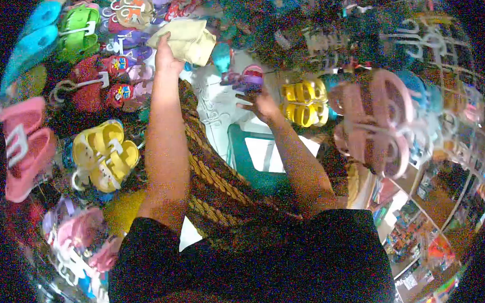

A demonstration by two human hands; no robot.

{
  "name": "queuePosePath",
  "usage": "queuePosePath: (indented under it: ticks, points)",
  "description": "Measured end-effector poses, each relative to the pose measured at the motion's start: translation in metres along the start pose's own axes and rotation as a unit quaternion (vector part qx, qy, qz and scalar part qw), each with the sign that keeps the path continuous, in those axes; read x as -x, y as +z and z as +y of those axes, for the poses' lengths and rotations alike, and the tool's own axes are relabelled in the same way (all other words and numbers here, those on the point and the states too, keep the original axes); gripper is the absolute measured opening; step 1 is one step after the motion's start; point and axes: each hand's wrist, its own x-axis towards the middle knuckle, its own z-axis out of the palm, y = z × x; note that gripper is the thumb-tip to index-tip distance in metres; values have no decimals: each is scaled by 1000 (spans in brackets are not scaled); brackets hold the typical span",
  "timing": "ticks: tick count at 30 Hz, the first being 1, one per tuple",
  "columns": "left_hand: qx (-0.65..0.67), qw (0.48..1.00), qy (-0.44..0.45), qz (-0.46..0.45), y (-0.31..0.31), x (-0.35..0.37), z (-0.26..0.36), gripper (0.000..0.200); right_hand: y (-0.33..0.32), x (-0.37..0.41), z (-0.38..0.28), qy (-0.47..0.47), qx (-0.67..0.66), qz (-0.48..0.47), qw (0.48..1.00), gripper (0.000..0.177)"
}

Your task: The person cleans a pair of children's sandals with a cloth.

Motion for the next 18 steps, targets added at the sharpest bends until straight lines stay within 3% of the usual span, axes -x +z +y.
queuePosePath:
  ticks: [3,7,10,12,14,16,17,18]
  points:
    - [-28,1000,-3,-3,2,16,5,44,28,48,-41,-13,22,-32,999,53]
    - [-115,993,1,-28,-39,13,4,44,61,131,-86,-51,3,-100,994,57]
    - [-258,965,41,10,-23,92,6,51,80,187,-109,-91,-17,-145,985,56]
    - [-327,934,-11,-145,-25,125,2,53,82,214,-121,-84,-62,-188,977,52]
    - [-399,856,-15,-329,-38,131,-12,54,92,246,-137,-119,-31,-270,955,58]
    - [-543,753,-57,-369,-17,179,-20,55,97,272,-148,-141,-49,-303,941,56]
    - [-554,741,-110,-362,-30,161,-46,57,100,282,-158,-135,-25,-334,933,52]
    - [-422,780,-218,-408,-25,185,-51,60,106,295,-167,-131,-23,-358,924,56]
